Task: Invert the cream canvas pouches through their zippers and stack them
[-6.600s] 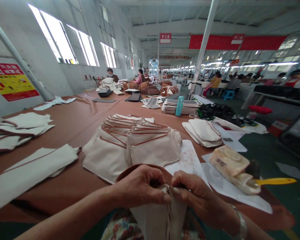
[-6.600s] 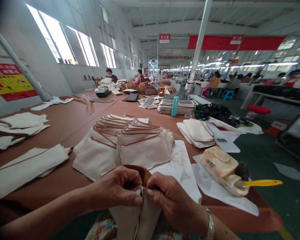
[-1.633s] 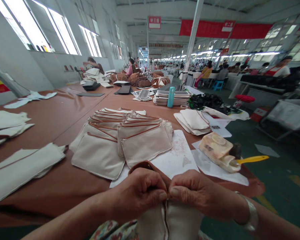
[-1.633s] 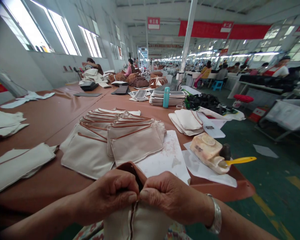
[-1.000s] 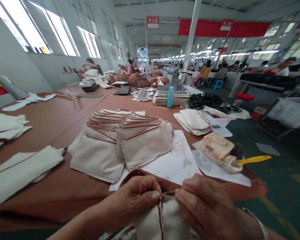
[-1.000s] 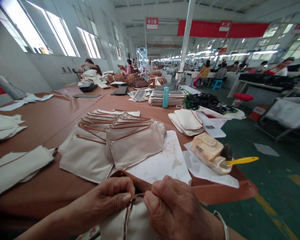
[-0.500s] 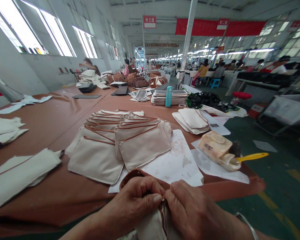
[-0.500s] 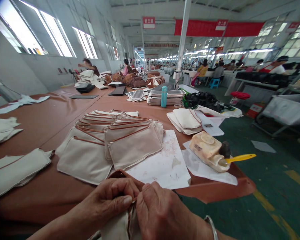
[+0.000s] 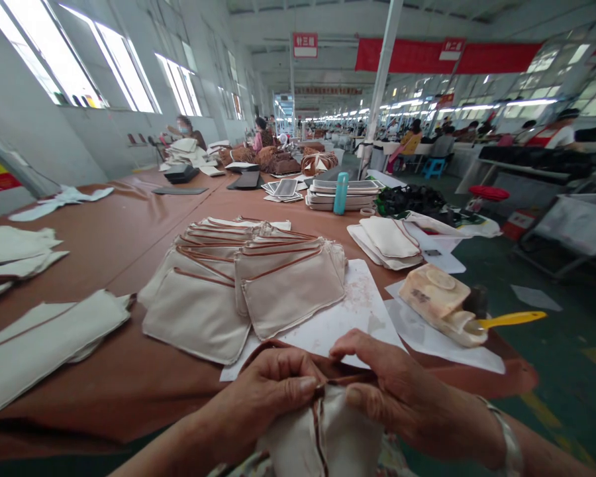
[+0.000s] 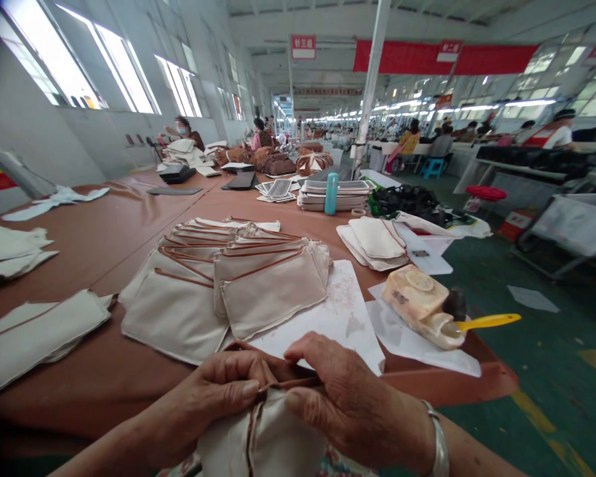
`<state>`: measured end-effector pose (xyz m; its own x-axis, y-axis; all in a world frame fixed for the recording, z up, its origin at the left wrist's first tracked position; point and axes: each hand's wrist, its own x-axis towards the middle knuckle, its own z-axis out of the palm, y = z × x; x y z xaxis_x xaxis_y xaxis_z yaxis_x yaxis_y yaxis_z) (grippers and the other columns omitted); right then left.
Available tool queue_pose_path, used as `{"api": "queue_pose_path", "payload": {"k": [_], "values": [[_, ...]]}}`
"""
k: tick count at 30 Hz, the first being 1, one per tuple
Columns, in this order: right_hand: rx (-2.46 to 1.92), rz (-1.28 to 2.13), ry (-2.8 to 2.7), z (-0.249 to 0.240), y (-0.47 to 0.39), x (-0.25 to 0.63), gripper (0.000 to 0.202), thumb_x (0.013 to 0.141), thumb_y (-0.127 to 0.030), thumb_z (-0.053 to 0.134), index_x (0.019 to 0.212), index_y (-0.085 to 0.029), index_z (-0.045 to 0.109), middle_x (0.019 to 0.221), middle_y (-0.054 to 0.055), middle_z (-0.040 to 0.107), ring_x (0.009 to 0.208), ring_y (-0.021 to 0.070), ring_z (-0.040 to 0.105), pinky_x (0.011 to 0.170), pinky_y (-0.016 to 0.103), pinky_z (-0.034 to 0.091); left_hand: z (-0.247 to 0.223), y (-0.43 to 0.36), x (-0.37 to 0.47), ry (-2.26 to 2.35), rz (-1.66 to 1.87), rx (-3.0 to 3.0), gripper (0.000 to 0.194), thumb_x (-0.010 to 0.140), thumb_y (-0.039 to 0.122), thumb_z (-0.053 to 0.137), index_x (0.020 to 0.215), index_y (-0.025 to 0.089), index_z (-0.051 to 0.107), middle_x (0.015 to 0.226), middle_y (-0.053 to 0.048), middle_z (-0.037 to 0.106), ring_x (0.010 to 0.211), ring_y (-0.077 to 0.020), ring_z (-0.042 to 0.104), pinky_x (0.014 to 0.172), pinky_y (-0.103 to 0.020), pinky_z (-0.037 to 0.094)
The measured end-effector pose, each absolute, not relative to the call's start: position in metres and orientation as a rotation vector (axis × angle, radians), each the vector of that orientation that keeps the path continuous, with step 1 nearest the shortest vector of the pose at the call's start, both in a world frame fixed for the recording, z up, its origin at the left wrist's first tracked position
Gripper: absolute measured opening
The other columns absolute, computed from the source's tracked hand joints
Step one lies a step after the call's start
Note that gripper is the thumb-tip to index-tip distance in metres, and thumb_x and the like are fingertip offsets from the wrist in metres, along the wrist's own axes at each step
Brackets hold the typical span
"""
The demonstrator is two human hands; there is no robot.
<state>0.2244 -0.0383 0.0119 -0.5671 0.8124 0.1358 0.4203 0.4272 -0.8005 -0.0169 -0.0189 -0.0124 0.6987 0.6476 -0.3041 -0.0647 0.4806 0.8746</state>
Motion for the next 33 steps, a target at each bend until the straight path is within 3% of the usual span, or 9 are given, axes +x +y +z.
{"api": "queue_pose_path", "payload": {"k": [5, 7, 10, 14, 20, 24, 27, 30, 33], "values": [[-1.061, 1.353, -2.083, 0.000, -0.038, 0.214, 0.006, 0.087, -0.021, 0.061, 0.085, -0.017, 0.057, 0.074, -0.004, 0.051, 0.065, 0.0119, 0.042, 0.056, 0.022, 0.034, 0.007, -0.015, -0.021, 0.782, 0.448, 1.375, 0.037, 0.088, 0.047, 0.063, 0.098, 0.012, 0.064, 0.071, 0.002, 0.047, 0.066, -0.0105, 0.037, 0.058, -0.021, 0.030], [-1.013, 1.409, -2.034, -0.001, -0.035, 0.211, 0.006, 0.087, -0.020, 0.060, 0.084, -0.016, 0.057, 0.074, -0.004, 0.049, 0.066, 0.0113, 0.040, 0.056, 0.022, 0.032, 0.017, -0.016, -0.017, 0.808, 0.437, 1.504, 0.028, 0.086, 0.036, 0.066, 0.101, 0.013, 0.064, 0.068, 0.004, 0.046, 0.063, -0.0099, 0.037, 0.055, -0.020, 0.029], [-0.971, 1.461, -2.007, -0.003, -0.032, 0.209, 0.005, 0.087, -0.020, 0.062, 0.087, -0.015, 0.060, 0.077, -0.004, 0.049, 0.068, 0.0116, 0.041, 0.059, 0.022, 0.033, 0.025, -0.017, -0.009, 0.826, 0.467, 1.674, 0.019, 0.080, 0.017, 0.063, 0.098, 0.013, 0.069, 0.077, 0.000, 0.059, 0.069, -0.0115, 0.049, 0.060, -0.020, 0.037], [-1.006, 1.591, -1.952, -0.007, -0.031, 0.213, 0.018, 0.080, -0.026, 0.072, 0.088, -0.015, 0.061, 0.077, -0.004, 0.050, 0.069, 0.0115, 0.041, 0.057, 0.020, 0.032, 0.018, -0.016, -0.002, 0.931, 0.532, 2.016, 0.035, 0.069, 0.001, 0.053, 0.089, 0.019, 0.075, 0.079, 0.001, 0.067, 0.068, -0.0103, 0.057, 0.060, -0.019, 0.038], [-1.056, 1.632, -1.844, -0.012, -0.030, 0.212, 0.019, 0.077, -0.021, 0.069, 0.071, -0.015, 0.052, 0.067, -0.006, 0.040, 0.063, 0.0092, 0.032, 0.051, 0.020, 0.024, 0.006, -0.015, -0.003, 0.969, 0.474, 2.410, 0.028, 0.070, 0.004, 0.054, 0.086, 0.019, 0.072, 0.077, -0.001, 0.066, 0.065, -0.0123, 0.057, 0.058, -0.022, 0.038], [-1.056, 1.707, -1.728, -0.018, -0.030, 0.206, 0.024, 0.078, -0.023, 0.068, 0.065, -0.015, 0.049, 0.062, -0.007, 0.033, 0.060, 0.0084, 0.027, 0.048, 0.021, 0.019, 0.015, -0.016, -0.004, 0.929, 0.129, 2.740, 0.020, 0.083, 0.008, 0.050, 0.089, 0.017, 0.067, 0.079, -0.004, 0.064, 0.065, -0.0176, 0.057, 0.056, -0.027, 0.037], [-1.049, 1.741, -1.675, -0.023, -0.031, 0.204, 0.025, 0.077, -0.024, 0.069, 0.065, -0.015, 0.049, 0.061, -0.007, 0.033, 0.059, 0.0081, 0.027, 0.048, 0.021, 0.019, 0.022, -0.020, -0.004, 0.868, -0.057, 2.900, 0.019, 0.084, 0.005, 0.048, 0.089, 0.017, 0.061, 0.081, -0.005, 0.062, 0.062, -0.0186, 0.052, 0.051, -0.028, 0.030], [-1.056, 1.745, -1.686, -0.023, -0.032, 0.201, 0.031, 0.076, -0.024, 0.070, 0.062, -0.017, 0.044, 0.060, -0.008, 0.031, 0.058, 0.0076, 0.025, 0.046, 0.021, 0.018, 0.021, -0.023, -0.005, 0.854, -0.035, 2.870, 0.021, 0.081, 0.002, 0.046, 0.090, 0.017, 0.058, 0.084, -0.005, 0.059, 0.061, -0.0175, 0.046, 0.052, -0.028, 0.027], [-1.014, 1.665, -1.840, -0.020, -0.033, 0.197, 0.022, 0.075, -0.010, 0.060, 0.064, -0.017, 0.043, 0.063, -0.008, 0.034, 0.060, 0.0076, 0.029, 0.047, 0.019, 0.022, 0.013, -0.023, -0.003, 0.958, 0.184, 2.573, 0.016, 0.087, 0.009, 0.041, 0.086, 0.017, 0.056, 0.082, -0.004, 0.056, 0.065, -0.0159, 0.045, 0.058, -0.028, 0.031]]}}
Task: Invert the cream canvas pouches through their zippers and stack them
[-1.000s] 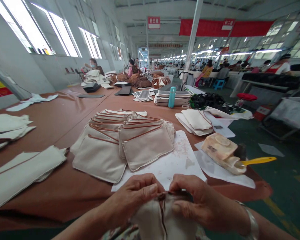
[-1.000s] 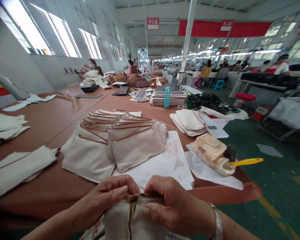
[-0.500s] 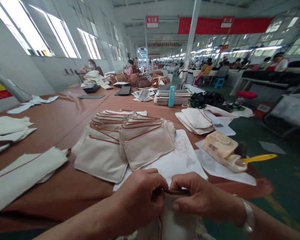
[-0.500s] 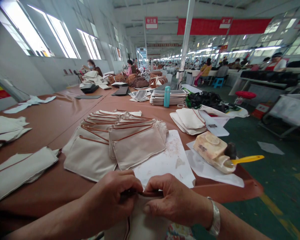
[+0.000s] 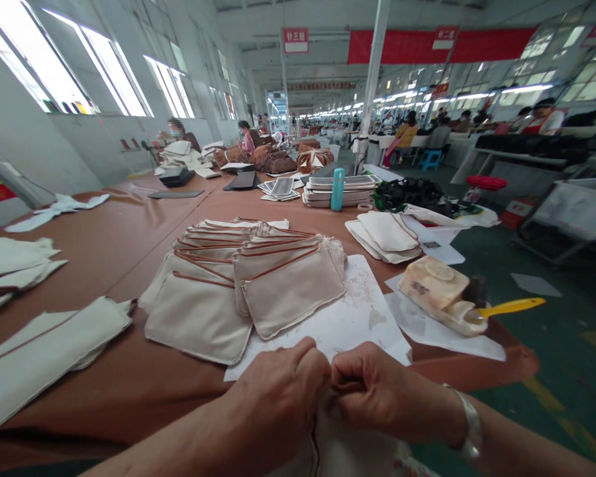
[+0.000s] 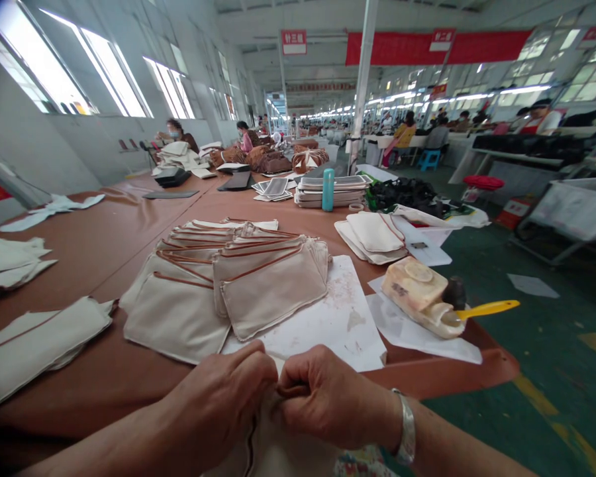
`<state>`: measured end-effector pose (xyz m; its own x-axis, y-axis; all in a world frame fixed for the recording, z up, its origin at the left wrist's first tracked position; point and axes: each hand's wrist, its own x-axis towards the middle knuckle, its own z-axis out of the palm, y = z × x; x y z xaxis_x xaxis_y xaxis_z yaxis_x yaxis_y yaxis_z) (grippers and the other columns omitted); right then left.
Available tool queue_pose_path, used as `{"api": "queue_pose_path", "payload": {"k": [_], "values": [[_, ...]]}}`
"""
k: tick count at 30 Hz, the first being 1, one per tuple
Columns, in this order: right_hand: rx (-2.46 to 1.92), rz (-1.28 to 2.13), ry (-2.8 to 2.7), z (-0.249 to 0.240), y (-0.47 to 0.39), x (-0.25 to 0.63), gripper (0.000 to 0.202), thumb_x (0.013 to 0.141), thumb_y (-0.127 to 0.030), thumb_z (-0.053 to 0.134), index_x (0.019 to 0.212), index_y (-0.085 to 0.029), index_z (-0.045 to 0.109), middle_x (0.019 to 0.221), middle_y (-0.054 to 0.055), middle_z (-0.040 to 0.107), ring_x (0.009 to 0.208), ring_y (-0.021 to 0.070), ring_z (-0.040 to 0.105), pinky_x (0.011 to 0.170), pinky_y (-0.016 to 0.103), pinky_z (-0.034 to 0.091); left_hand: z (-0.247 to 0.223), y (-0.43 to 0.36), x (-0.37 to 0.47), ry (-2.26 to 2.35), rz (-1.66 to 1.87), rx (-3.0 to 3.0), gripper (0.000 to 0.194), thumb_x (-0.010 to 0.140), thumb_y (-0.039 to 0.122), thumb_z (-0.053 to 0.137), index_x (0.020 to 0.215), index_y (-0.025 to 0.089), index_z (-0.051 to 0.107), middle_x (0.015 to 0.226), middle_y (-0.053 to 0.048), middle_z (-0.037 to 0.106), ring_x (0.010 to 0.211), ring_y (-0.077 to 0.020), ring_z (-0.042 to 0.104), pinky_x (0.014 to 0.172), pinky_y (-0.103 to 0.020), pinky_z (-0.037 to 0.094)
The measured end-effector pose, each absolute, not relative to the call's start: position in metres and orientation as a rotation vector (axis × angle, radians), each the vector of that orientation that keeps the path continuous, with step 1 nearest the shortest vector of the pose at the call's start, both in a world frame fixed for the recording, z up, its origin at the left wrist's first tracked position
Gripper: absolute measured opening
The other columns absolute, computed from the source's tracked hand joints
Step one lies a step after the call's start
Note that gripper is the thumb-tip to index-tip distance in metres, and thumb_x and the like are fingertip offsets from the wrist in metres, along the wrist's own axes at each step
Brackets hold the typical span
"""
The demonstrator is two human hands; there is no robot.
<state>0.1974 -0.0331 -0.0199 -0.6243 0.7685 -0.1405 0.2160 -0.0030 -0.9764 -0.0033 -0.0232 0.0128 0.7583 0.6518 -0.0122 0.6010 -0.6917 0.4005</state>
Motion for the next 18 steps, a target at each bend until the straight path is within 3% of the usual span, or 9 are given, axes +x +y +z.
{"api": "queue_pose_path", "payload": {"k": [3, 6, 8, 12, 15, 18], "values": [[-0.977, 1.470, -2.038, -0.014, -0.035, 0.195, 0.020, 0.072, -0.001, 0.050, 0.064, -0.018, 0.041, 0.063, -0.008, 0.034, 0.059, 0.0070, 0.031, 0.049, 0.019, 0.023, 0.006, -0.020, 0.001, 1.043, 0.360, 1.995, 0.021, 0.093, 0.027, 0.042, 0.080, 0.016, 0.054, 0.075, -0.001, 0.052, 0.069, -0.0146, 0.045, 0.062, -0.026, 0.035], [-1.103, 1.366, -2.065, -0.010, -0.036, 0.198, 0.029, 0.073, -0.006, 0.057, 0.060, -0.019, 0.034, 0.059, -0.009, 0.027, 0.056, 0.0069, 0.026, 0.046, 0.022, 0.018, 0.005, -0.016, 0.003, 1.019, 0.351, 1.427, 0.027, 0.086, 0.041, 0.052, 0.076, 0.016, 0.051, 0.066, 0.004, 0.041, 0.060, -0.0112, 0.035, 0.054, -0.023, 0.029], [-1.184, 1.359, -2.031, -0.010, -0.038, 0.201, 0.029, 0.075, -0.009, 0.061, 0.061, -0.019, 0.037, 0.059, -0.009, 0.029, 0.056, 0.0076, 0.027, 0.047, 0.022, 0.019, 0.006, -0.014, 0.002, 0.987, 0.359, 1.251, 0.029, 0.082, 0.043, 0.055, 0.078, 0.015, 0.053, 0.067, 0.004, 0.041, 0.059, -0.0102, 0.033, 0.052, -0.022, 0.028], [-1.242, 1.122, -2.031, -0.017, -0.043, 0.208, 0.009, 0.081, -0.017, 0.063, 0.082, -0.017, 0.054, 0.070, -0.004, 0.051, 0.063, 0.0118, 0.043, 0.055, 0.022, 0.033, 0.001, -0.012, -0.005, 0.955, 0.295, 1.200, 0.023, 0.068, 0.029, 0.065, 0.084, 0.013, 0.063, 0.065, 0.004, 0.048, 0.057, -0.0092, 0.037, 0.050, -0.021, 0.027], [-1.089, 0.546, -2.118, -0.022, -0.047, 0.209, 0.015, 0.083, -0.017, 0.063, 0.097, -0.016, 0.058, 0.083, 0.004, 0.058, 0.075, 0.0193, 0.051, 0.068, 0.032, 0.042, -0.005, -0.013, -0.007, 0.978, 0.269, 1.187, 0.030, 0.058, 0.016, 0.064, 0.088, 0.012, 0.066, 0.057, 0.007, 0.047, 0.049, -0.0077, 0.034, 0.046, -0.021, 0.024], [-0.831, 0.092, -2.257, -0.018, -0.048, 0.207, 0.013, 0.088, -0.010, 0.055, 0.097, -0.015, 0.062, 0.087, 0.008, 0.060, 0.084, 0.0238, 0.051, 0.083, 0.044, 0.042, -0.006, -0.017, -0.005, 1.014, 0.298, 1.207, 0.025, 0.057, 0.015, 0.062, 0.082, 0.011, 0.065, 0.057, 0.006, 0.047, 0.050, -0.0075, 0.034, 0.045, -0.021, 0.023]]}}
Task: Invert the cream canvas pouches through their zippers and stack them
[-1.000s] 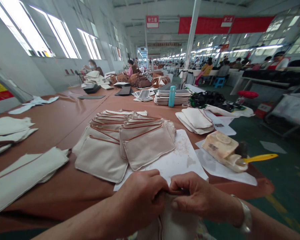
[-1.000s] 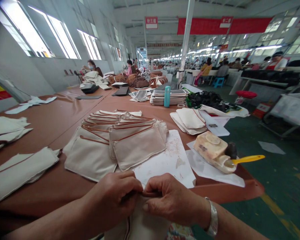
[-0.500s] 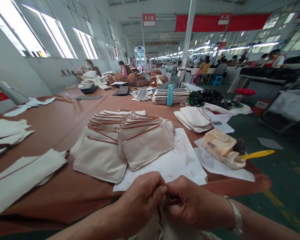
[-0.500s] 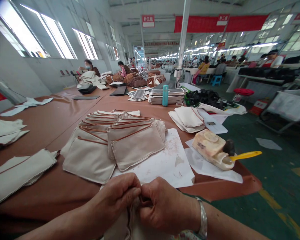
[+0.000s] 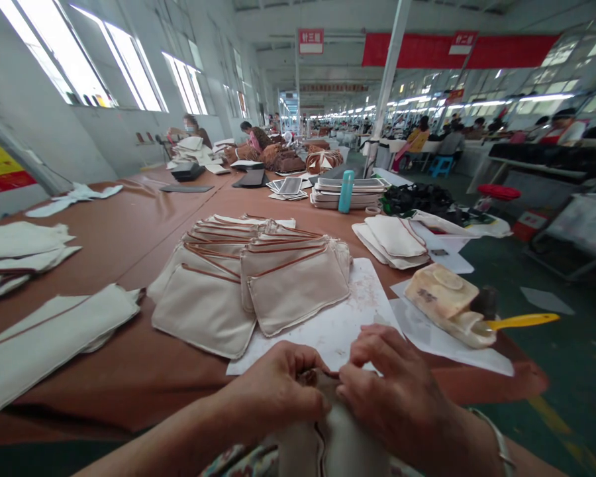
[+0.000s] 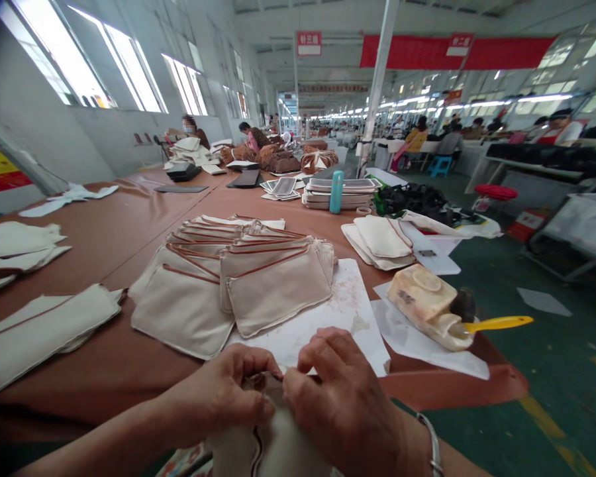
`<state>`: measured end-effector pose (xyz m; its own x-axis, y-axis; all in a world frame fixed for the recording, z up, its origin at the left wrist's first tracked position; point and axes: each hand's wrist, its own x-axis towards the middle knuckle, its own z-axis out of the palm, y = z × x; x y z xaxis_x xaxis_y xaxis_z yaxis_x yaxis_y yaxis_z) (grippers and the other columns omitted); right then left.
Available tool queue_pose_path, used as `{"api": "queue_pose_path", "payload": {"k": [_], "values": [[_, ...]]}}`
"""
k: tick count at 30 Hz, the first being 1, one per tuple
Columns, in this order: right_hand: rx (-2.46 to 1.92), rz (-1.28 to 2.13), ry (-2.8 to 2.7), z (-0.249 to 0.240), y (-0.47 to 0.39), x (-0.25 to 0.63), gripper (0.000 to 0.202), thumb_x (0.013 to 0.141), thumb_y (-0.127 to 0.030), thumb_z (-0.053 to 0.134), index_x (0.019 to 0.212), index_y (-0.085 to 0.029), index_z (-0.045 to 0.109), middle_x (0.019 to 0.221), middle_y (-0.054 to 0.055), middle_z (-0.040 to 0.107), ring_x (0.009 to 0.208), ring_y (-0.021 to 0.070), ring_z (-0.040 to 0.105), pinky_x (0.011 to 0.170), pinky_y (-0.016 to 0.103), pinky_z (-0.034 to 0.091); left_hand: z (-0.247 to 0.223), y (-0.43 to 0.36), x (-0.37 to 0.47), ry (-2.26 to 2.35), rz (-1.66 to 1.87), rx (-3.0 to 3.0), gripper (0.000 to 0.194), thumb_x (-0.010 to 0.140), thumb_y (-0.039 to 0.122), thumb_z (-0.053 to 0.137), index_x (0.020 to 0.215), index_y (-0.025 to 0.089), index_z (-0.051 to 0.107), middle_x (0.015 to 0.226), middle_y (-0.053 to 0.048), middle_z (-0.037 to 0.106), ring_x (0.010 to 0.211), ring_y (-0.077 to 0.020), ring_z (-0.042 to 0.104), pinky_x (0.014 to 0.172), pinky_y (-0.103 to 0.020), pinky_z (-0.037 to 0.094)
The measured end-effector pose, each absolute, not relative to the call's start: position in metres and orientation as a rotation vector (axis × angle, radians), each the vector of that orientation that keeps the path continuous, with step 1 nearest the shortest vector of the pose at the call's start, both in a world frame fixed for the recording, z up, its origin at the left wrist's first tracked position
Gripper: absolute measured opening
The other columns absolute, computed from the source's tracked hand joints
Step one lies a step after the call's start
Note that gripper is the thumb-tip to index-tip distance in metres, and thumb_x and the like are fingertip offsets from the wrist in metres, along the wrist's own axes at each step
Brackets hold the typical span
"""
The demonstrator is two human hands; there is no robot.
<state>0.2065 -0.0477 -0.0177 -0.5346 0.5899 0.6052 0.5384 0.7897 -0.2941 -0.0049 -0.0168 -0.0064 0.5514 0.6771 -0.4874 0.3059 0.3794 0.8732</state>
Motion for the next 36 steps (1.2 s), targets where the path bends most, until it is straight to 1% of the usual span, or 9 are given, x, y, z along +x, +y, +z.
{"api": "queue_pose_path", "payload": {"k": [3, 6, 10, 13, 16, 20, 23, 26, 36], "values": [[-0.676, -0.068, -2.410, -0.008, -0.048, 0.203, 0.021, 0.092, -0.007, 0.047, 0.101, -0.011, 0.065, 0.090, 0.011, 0.064, 0.083, 0.0245, 0.053, 0.085, 0.045, 0.042, -0.004, -0.020, -0.001, 1.025, 0.312, 1.250, 0.015, 0.058, 0.017, 0.062, 0.071, 0.013, 0.059, 0.058, 0.006, 0.043, 0.053, -0.0074, 0.032, 0.047, -0.021, 0.022], [-0.662, -0.180, -2.503, -0.001, -0.050, 0.200, 0.025, 0.093, -0.005, 0.042, 0.101, -0.008, 0.066, 0.086, 0.012, 0.065, 0.077, 0.0247, 0.055, 0.077, 0.043, 0.043, -0.001, -0.022, 0.002, 1.055, 0.316, 1.317, 0.010, 0.060, 0.019, 0.060, 0.066, 0.014, 0.054, 0.057, 0.006, 0.040, 0.055, -0.0077, 0.030, 0.046, -0.021, 0.022], [-0.682, -0.283, -2.574, -0.001, -0.053, 0.194, 0.028, 0.091, -0.003, 0.039, 0.095, -0.008, 0.065, 0.080, 0.013, 0.063, 0.072, 0.0260, 0.055, 0.067, 0.041, 0.042, 0.000, -0.025, 0.005, 1.011, 0.326, 1.392, 0.005, 0.060, 0.015, 0.057, 0.065, 0.013, 0.056, 0.059, 0.005, 0.039, 0.057, -0.0085, 0.032, 0.047, -0.020, 0.024], [-0.719, -0.149, -2.587, -0.004, -0.049, 0.194, 0.026, 0.091, -0.004, 0.039, 0.089, -0.011, 0.063, 0.077, 0.011, 0.060, 0.068, 0.0245, 0.052, 0.060, 0.037, 0.039, -0.002, -0.028, 0.004, 0.899, 0.370, 1.419, 0.014, 0.061, 0.012, 0.054, 0.072, 0.012, 0.062, 0.065, 0.004, 0.044, 0.061, -0.0093, 0.036, 0.050, -0.019, 0.026], [-0.783, 0.178, -2.525, -0.005, -0.043, 0.197, 0.025, 0.093, -0.005, 0.038, 0.082, -0.013, 0.060, 0.077, 0.009, 0.057, 0.068, 0.0211, 0.051, 0.057, 0.031, 0.037, -0.004, -0.029, 0.002, 0.933, 0.309, 1.370, 0.023, 0.060, 0.011, 0.056, 0.081, 0.012, 0.066, 0.063, 0.005, 0.046, 0.056, -0.0088, 0.035, 0.048, -0.020, 0.026], [-0.852, 0.480, -2.426, -0.004, -0.039, 0.201, 0.023, 0.096, -0.010, 0.041, 0.082, -0.014, 0.059, 0.078, 0.007, 0.057, 0.070, 0.0178, 0.052, 0.059, 0.028, 0.038, -0.005, -0.028, 0.002, 0.922, 0.337, 1.337, 0.020, 0.059, 0.011, 0.057, 0.078, 0.013, 0.063, 0.062, 0.005, 0.046, 0.054, -0.0081, 0.034, 0.047, -0.020, 0.025], [-0.836, 0.433, -2.389, -0.008, -0.043, 0.200, 0.020, 0.097, -0.013, 0.043, 0.086, -0.014, 0.060, 0.078, 0.006, 0.057, 0.069, 0.0177, 0.053, 0.059, 0.028, 0.038, -0.008, -0.027, 0.005, 0.944, 0.405, 1.347, 0.009, 0.063, 0.015, 0.059, 0.070, 0.015, 0.055, 0.061, 0.006, 0.043, 0.055, -0.0079, 0.032, 0.048, -0.020, 0.025], [-0.822, 0.261, -2.425, -0.013, -0.047, 0.198, 0.017, 0.095, -0.013, 0.047, 0.083, -0.016, 0.059, 0.076, 0.005, 0.058, 0.066, 0.0176, 0.053, 0.057, 0.029, 0.036, -0.011, -0.028, 0.005, 0.924, 0.459, 1.397, 0.013, 0.065, 0.017, 0.061, 0.064, 0.016, 0.048, 0.062, 0.006, 0.043, 0.058, -0.0080, 0.031, 0.049, -0.021, 0.024], [-0.757, 0.157, -2.477, -0.003, -0.048, 0.192, 0.020, 0.096, -0.010, 0.043, 0.084, -0.016, 0.059, 0.074, 0.005, 0.062, 0.066, 0.0192, 0.056, 0.059, 0.032, 0.037, 0.005, -0.032, 0.005, 0.852, 0.448, 1.307, 0.012, 0.061, 0.007, 0.058, 0.072, 0.012, 0.059, 0.067, 0.005, 0.047, 0.061, -0.0084, 0.035, 0.051, -0.022, 0.023]]}}
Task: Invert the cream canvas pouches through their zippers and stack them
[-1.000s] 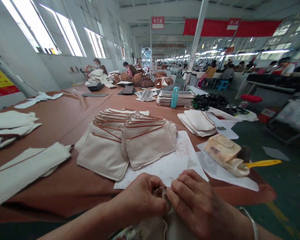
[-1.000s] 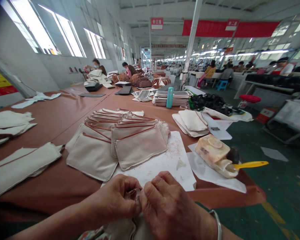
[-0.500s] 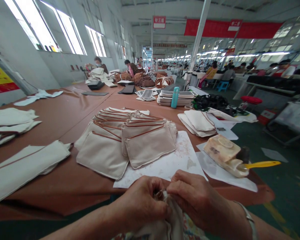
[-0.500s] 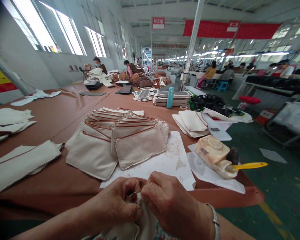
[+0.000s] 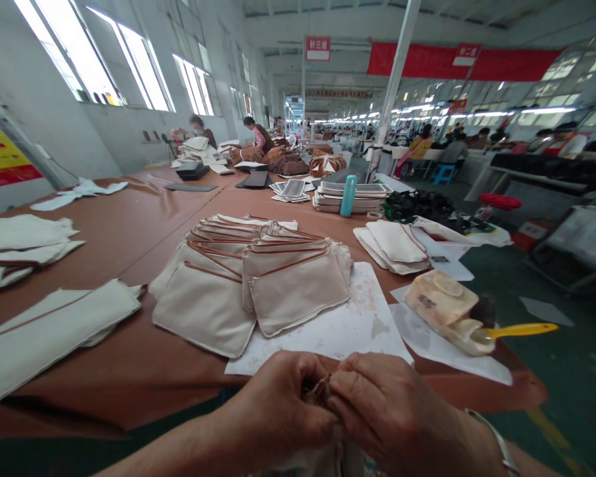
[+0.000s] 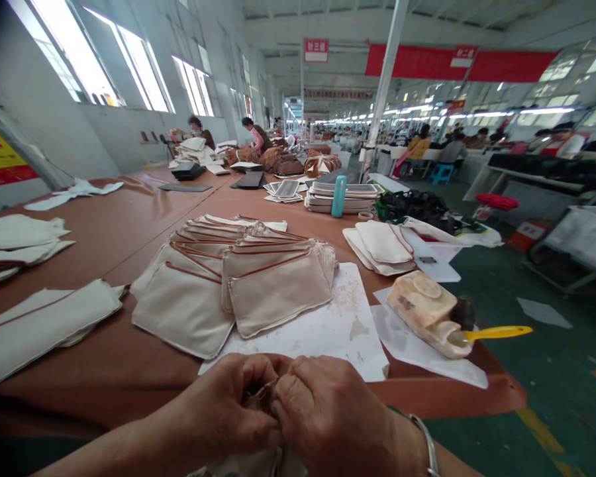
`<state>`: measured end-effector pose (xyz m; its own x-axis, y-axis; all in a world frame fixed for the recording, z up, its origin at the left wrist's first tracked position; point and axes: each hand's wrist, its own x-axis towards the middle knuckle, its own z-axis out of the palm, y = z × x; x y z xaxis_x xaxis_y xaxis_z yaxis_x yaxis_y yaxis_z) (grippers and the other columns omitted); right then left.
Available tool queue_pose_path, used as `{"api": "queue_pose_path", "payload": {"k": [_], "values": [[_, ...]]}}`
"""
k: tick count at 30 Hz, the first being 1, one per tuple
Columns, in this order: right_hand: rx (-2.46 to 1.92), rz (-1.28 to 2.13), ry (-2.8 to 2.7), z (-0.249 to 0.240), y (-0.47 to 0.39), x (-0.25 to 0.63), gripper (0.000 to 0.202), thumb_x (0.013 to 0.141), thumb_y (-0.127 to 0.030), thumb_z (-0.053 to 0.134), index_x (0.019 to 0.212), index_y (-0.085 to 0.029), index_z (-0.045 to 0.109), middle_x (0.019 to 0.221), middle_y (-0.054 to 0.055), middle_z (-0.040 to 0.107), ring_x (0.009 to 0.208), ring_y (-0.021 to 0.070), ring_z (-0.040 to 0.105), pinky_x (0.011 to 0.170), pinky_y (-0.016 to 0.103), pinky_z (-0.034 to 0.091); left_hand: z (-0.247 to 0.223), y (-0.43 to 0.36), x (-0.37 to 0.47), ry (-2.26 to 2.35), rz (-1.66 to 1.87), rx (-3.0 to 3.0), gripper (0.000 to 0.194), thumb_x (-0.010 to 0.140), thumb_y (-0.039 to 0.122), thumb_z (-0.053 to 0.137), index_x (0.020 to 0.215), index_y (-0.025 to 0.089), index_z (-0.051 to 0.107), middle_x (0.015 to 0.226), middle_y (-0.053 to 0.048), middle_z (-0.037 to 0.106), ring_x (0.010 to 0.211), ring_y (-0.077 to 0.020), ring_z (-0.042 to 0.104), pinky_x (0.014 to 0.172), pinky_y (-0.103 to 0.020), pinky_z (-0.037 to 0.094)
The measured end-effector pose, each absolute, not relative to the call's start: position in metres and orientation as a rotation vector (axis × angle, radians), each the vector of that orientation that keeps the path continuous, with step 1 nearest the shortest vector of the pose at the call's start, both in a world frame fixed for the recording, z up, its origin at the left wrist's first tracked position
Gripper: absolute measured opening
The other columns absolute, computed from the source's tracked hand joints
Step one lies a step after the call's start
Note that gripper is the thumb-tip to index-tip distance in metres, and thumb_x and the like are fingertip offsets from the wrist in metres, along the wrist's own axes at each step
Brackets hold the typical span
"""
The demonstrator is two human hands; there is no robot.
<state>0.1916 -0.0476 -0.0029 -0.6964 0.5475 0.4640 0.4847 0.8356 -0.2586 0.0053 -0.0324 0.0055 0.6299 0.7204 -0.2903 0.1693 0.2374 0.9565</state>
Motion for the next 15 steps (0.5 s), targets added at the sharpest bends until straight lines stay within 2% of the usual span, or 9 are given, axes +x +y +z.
{"api": "queue_pose_path", "payload": {"k": [8, 11, 15], "values": [[-0.836, 0.254, -2.440, 0.002, -0.053, 0.189, 0.020, 0.089, -0.007, 0.043, 0.081, -0.015, 0.060, 0.072, 0.005, 0.062, 0.063, 0.0183, 0.054, 0.057, 0.031, 0.035, 0.004, -0.037, 0.007, 0.800, 0.403, 1.363, 0.013, 0.062, 0.004, 0.056, 0.070, 0.013, 0.062, 0.065, 0.005, 0.047, 0.059, -0.0076, 0.036, 0.050, -0.020, 0.024], [-0.876, 0.306, -2.409, -0.004, -0.051, 0.189, 0.019, 0.086, -0.006, 0.041, 0.080, -0.015, 0.057, 0.073, 0.006, 0.060, 0.065, 0.0187, 0.054, 0.057, 0.031, 0.035, 0.001, -0.037, 0.006, 0.760, 0.397, 1.313, 0.014, 0.062, 0.005, 0.060, 0.072, 0.012, 0.065, 0.072, 0.003, 0.054, 0.062, -0.0079, 0.041, 0.052, -0.019, 0.027], [-1.081, 0.746, -2.183, -0.012, -0.043, 0.196, 0.016, 0.094, -0.014, 0.042, 0.082, -0.017, 0.052, 0.073, 0.002, 0.058, 0.064, 0.0149, 0.053, 0.055, 0.026, 0.038, -0.006, -0.035, 0.003, 0.760, 0.445, 1.137, 0.019, 0.058, 0.014, 0.075, 0.073, 0.012, 0.064, 0.075, 0.001, 0.057, 0.065, -0.0101, 0.044, 0.056, -0.020, 0.031]]}}
